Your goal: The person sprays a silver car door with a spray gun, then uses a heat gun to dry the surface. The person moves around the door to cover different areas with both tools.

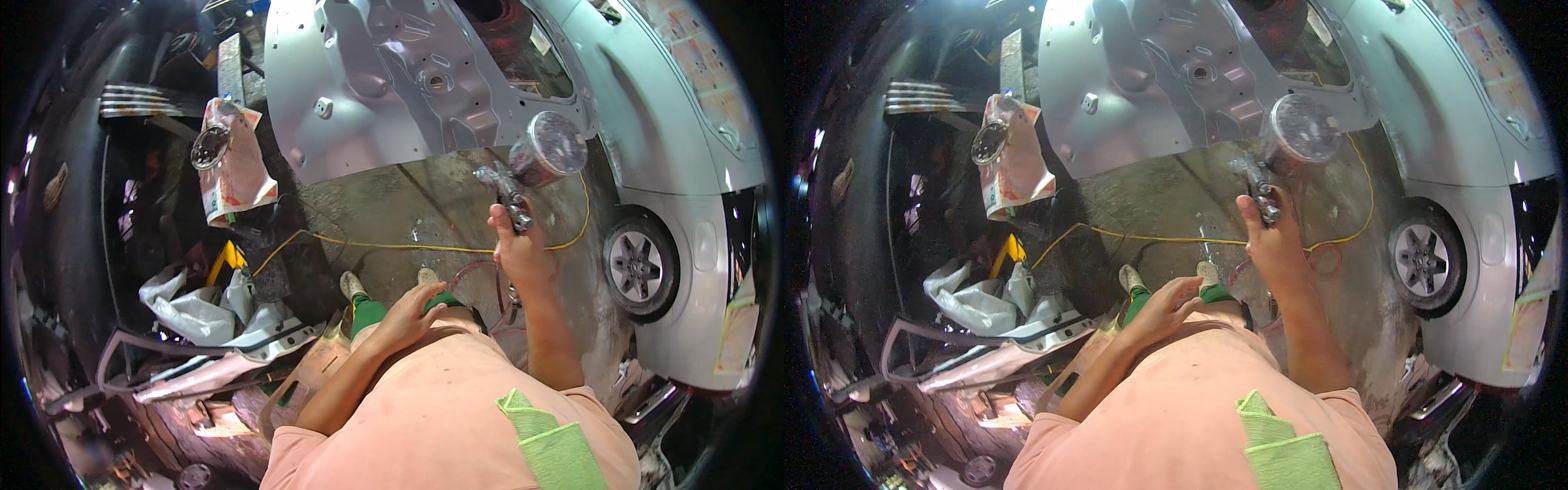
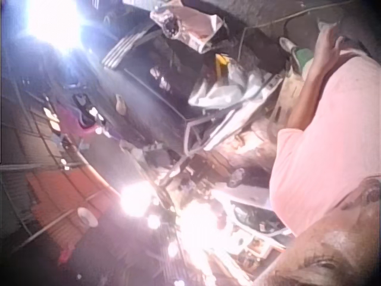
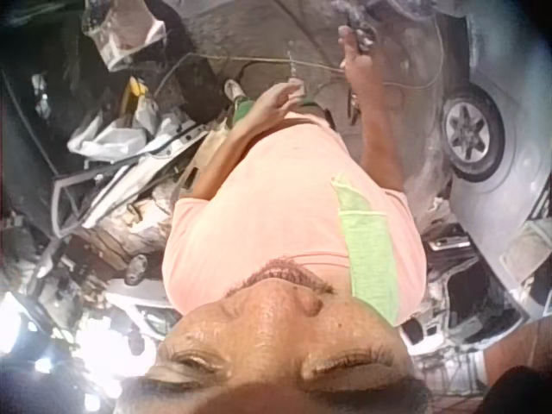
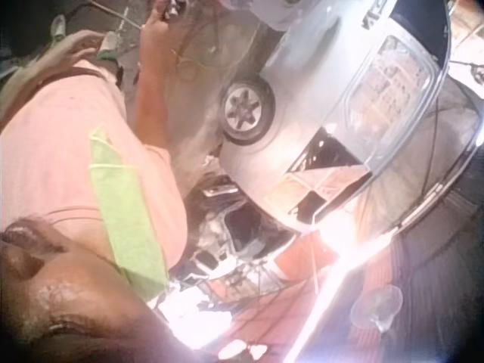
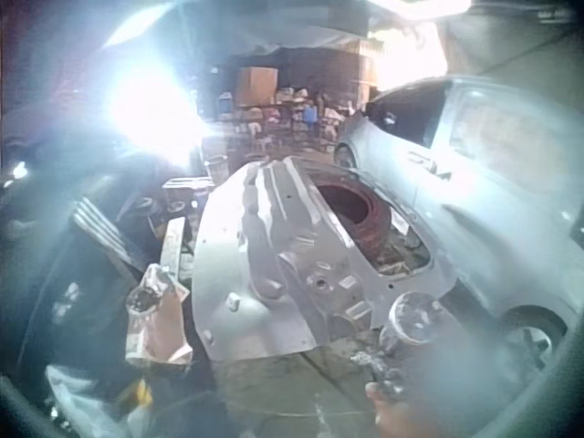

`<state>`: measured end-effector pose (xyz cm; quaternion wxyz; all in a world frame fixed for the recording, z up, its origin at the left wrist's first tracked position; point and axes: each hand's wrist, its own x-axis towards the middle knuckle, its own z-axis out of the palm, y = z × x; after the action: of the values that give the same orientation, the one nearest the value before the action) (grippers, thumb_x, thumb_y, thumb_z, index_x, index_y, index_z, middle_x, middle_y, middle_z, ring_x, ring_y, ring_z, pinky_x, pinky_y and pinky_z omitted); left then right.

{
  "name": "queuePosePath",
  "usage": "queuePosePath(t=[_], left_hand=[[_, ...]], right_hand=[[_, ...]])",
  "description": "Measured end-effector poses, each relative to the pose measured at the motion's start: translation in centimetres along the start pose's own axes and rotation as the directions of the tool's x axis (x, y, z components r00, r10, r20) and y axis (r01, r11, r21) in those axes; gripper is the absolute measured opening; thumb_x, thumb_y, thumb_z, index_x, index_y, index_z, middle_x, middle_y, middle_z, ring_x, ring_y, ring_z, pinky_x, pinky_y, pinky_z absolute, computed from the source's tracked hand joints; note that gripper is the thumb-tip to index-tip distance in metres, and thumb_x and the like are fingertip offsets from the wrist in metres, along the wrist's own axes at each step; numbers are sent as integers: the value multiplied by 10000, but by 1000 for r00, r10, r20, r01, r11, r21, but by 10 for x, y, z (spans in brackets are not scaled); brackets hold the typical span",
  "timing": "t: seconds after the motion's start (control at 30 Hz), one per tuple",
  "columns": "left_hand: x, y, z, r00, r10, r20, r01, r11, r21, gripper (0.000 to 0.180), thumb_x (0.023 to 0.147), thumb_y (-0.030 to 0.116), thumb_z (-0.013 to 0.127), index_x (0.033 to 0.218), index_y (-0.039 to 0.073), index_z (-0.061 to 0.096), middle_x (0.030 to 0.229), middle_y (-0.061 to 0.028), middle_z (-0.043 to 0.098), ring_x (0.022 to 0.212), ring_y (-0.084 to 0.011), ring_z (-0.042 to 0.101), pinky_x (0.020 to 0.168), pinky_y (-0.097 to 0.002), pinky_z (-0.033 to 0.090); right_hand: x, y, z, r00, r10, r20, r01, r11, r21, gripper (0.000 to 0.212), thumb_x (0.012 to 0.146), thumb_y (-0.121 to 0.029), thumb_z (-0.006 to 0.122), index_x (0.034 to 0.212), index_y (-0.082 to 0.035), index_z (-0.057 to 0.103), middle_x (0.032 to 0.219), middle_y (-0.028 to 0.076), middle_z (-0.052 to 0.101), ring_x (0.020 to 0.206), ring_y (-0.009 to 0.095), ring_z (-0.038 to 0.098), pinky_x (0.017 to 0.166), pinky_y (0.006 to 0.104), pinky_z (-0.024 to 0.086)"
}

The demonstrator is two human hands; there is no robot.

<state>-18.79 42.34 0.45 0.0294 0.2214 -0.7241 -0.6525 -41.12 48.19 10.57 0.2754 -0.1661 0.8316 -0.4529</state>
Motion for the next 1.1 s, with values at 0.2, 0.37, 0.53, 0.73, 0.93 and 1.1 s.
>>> queuePosePath(t=[0.2, 0.37, 0.53, 0.73, 0.93, 1.1], left_hand=[[-44, -43, -85, 990, -126, 63, 125, 992, 20, 447, 1015, 213, 633, 1409, 23, 540, 1374, -193, 586, 1268, -297, 587, 1057, -401, 487], [-73, -76, -141, 987, -146, 70, 137, 984, 117, 472, 1010, 259, 636, 1398, 6, 543, 1354, -210, 606, 1246, -310, 602, 1031, -409, 493], [-77, -78, -174, 979, -157, 131, 148, 986, 75, 479, 1016, 260, 624, 1407, -1, 532, 1349, -220, 612, 1247, -319, 605, 1034, -413, 493], [-71, -77, -192, 975, -102, 196, 100, 995, 20, 479, 1016, 243, 627, 1406, -19, 530, 1354, -221, 610, 1245, -311, 609, 1034, -399, 494], [-71, -100, -201, 978, 3, 210, -5, 1000, 6, 477, 1001, 280, 634, 1359, -28, 572, 1340, -238, 612, 1173, -319, 633, 977, -401, 509], [-69, -115, -213, 933, -179, 311, 322, 801, -505, 485, 1059, 325, 531, 1410, -9, 520, 1294, -165, 628, 1199, -248, 613, 1040, -387, 483]], right_hand=[[-32, -37, 103, 970, -222, 94, 233, 965, -123, 533, 985, -523, 620, 1236, -56, 570, 892, 125, 680, 824, 259, 666, 730, 405, 510], [-58, -55, 177, 935, -224, 276, 244, 969, -41, 451, 1001, -454, 628, 1216, -60, 582, 801, 91, 649, 743, 221, 653, 657, 382, 489], [-75, -74, 204, 944, -136, 299, 129, 991, 46, 393, 998, -394, 659, 1198, -62, 593, 745, 64, 595, 651, 166, 565, 599, 341, 456], [-87, -87, 178, 988, -112, -108, 97, 986, -134, 390, 989, -402, 674, 1169, -67, 591, 734, 25, 548, 610, 100, 517, 554, 305, 443], [-96, -112, 193, 980, -12, -196, -18, 989, -147, 453, 968, -479, 675, 1165, -81, 588, 770, -10, 568, 553, 79, 529, 542, 268, 436], [-68, -96, 266, 985, -158, 69, 170, 955, -243, 480, 983, -453, 649, 1236, -51, 582, 978, 188, 684, 823, 321, 678, 753, 426, 539]])
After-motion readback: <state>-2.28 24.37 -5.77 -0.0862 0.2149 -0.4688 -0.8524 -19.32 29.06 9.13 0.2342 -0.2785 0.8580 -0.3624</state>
